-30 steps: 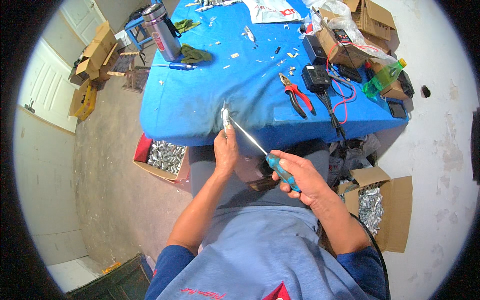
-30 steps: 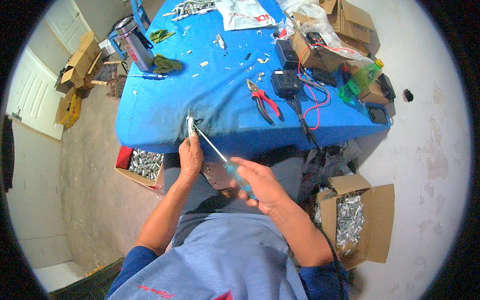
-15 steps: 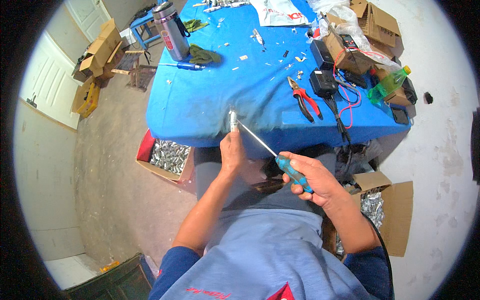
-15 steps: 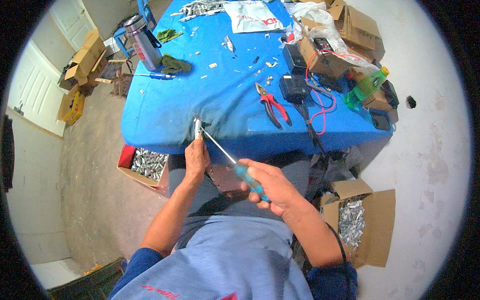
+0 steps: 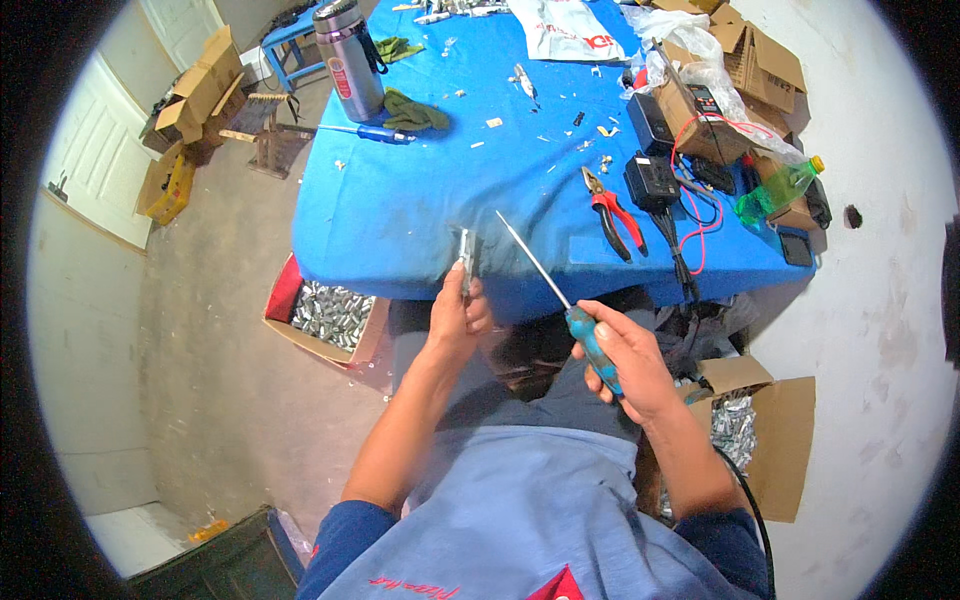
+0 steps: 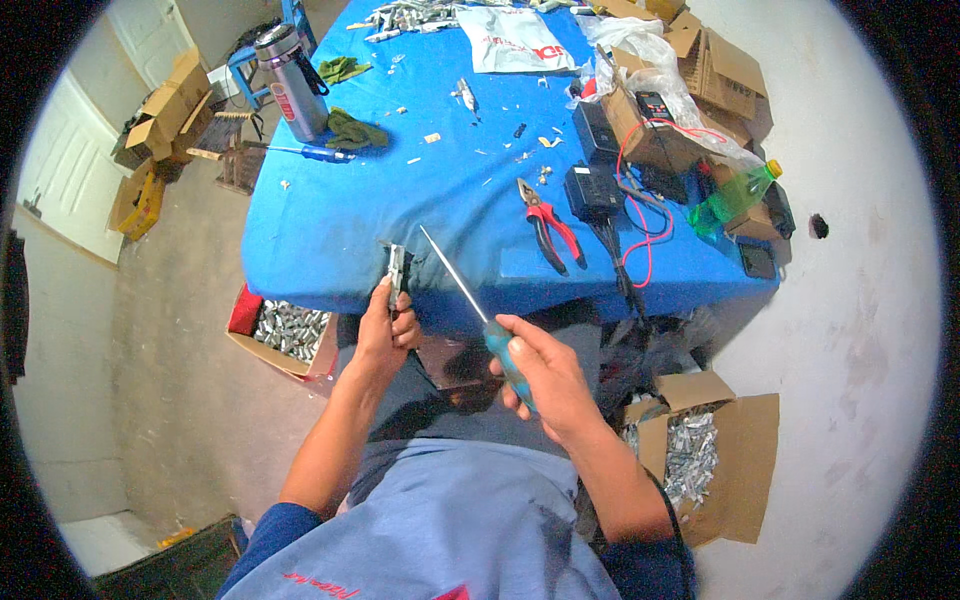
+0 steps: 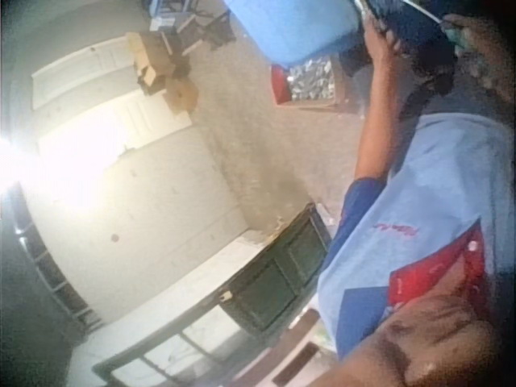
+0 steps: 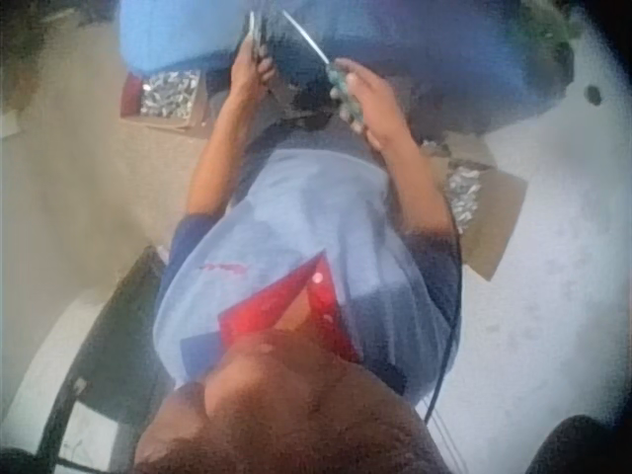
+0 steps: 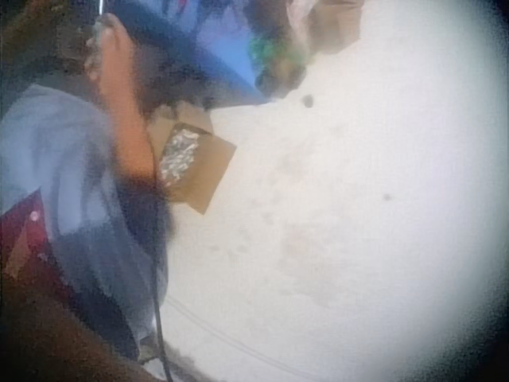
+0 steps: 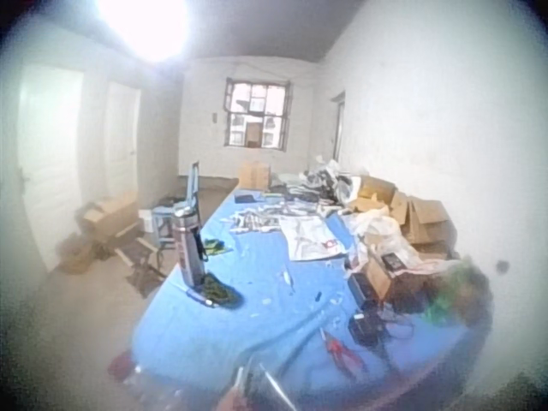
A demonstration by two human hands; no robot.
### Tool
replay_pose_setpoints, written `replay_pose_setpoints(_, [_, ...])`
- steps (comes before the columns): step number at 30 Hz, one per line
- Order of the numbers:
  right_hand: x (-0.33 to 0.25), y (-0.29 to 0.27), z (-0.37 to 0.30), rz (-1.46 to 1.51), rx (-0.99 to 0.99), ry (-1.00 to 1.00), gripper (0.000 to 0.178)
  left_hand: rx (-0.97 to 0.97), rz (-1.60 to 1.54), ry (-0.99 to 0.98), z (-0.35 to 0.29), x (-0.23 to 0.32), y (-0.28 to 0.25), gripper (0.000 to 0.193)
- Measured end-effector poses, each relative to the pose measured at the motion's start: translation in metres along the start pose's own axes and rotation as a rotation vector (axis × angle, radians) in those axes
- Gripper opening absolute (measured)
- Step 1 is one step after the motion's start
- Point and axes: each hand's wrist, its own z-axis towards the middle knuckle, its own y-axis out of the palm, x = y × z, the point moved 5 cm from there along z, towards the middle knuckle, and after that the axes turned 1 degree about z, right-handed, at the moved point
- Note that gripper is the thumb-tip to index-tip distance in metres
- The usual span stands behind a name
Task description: The person uses a screwdriver to tighten a screw on a small metal component while holding it by hand at a table.
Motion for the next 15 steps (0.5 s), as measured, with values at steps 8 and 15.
replay_pose_setpoints(8, [-0.021, -0.019, -0.006, -0.846, 0.104, -0.465, 0.040, -0.074, -0.051, -0.102, -0.002, 0.003, -0.003, 0.046])
replay_pose_setpoints(15, [-0.011, -0.012, 0.006, -1.017, 0.013, -0.653, 0.038, -0.122, -0.079, -0.144, -0.008, 0.013, 0.004, 0.047])
